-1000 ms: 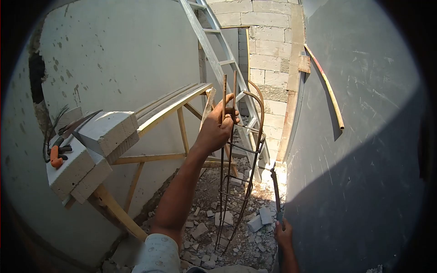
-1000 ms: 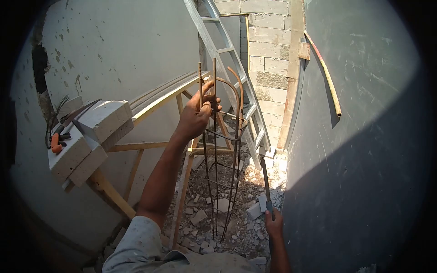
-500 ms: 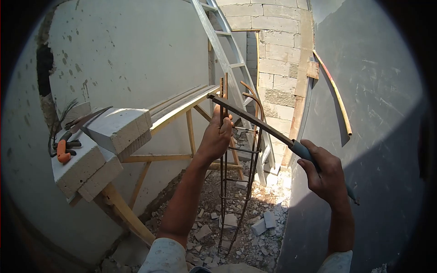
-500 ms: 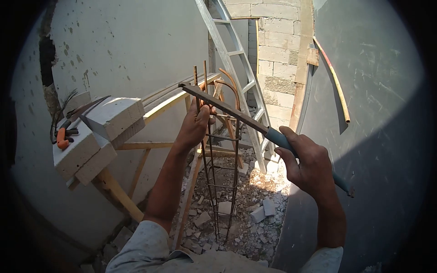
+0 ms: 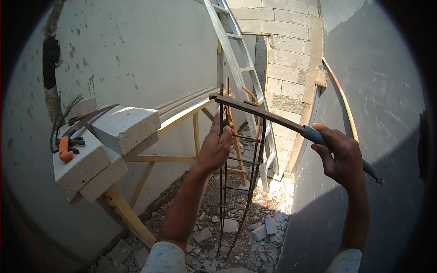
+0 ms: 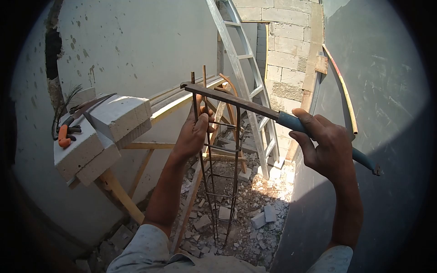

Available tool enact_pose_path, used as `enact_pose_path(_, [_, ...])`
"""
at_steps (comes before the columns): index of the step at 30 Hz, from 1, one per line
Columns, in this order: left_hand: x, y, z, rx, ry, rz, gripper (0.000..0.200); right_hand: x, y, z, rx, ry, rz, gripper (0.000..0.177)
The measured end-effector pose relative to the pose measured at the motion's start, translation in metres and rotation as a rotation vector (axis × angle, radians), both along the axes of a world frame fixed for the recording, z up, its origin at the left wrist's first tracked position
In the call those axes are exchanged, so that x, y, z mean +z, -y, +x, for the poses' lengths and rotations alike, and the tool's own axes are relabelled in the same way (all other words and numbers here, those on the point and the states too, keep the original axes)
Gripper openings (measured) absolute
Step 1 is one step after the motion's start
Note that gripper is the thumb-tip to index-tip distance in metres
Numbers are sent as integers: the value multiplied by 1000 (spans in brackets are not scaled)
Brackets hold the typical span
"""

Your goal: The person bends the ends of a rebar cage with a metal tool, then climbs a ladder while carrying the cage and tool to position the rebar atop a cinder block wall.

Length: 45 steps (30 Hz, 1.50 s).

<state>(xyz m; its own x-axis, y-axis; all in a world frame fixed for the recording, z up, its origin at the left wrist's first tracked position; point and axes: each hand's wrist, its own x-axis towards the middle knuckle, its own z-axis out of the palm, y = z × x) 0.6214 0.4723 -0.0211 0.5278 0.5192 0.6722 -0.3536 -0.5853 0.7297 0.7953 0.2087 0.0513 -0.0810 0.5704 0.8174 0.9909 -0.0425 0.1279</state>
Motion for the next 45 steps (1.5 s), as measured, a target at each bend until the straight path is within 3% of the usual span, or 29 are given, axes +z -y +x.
enact_pose_path(3, [4, 9, -8, 18, -1, -33, 57, -33, -14, -1, 49, -85, 54, 42])
enact_pose_path(7, [4, 9, -17, -1, -12, -39, 57, -34, -19, 1, 142, -162, 28, 39])
enact_pose_path(8, [1, 1, -16, -19, 54, 62, 64, -32, -20, 1, 179, -184, 11, 38])
enact_pose_path(11, [15, -18, -27, -331, 111, 4, 69, -33, -25, 11, 306, -260, -45, 38])
enact_pose_path(15, [27, -4, -19, -164, 84, -55, 50, -35, -27, -5, 184, -255, -35, 31])
enact_pose_path(18, [20, -6, -10, -221, 205, -125, 43, -46, -30, -10, 87, -268, -28, 19])
enact_pose_path(21, [19, -4, -8, -287, 239, -156, 47, -62, -36, -2, 58, -255, -21, 19])
enact_pose_path(29, [18, -4, 4, -204, 290, -165, 49, -94, -52, -6, 44, -410, 33, 22])
enact_pose_path(34, [11, -9, 3, -206, 288, -173, 47, -127, -80, -4, 169, -464, 135, 21])
enact_pose_path(45, [11, -14, 3, -160, 349, -167, 49, -163, -122, -32, 199, -612, 183, 20])
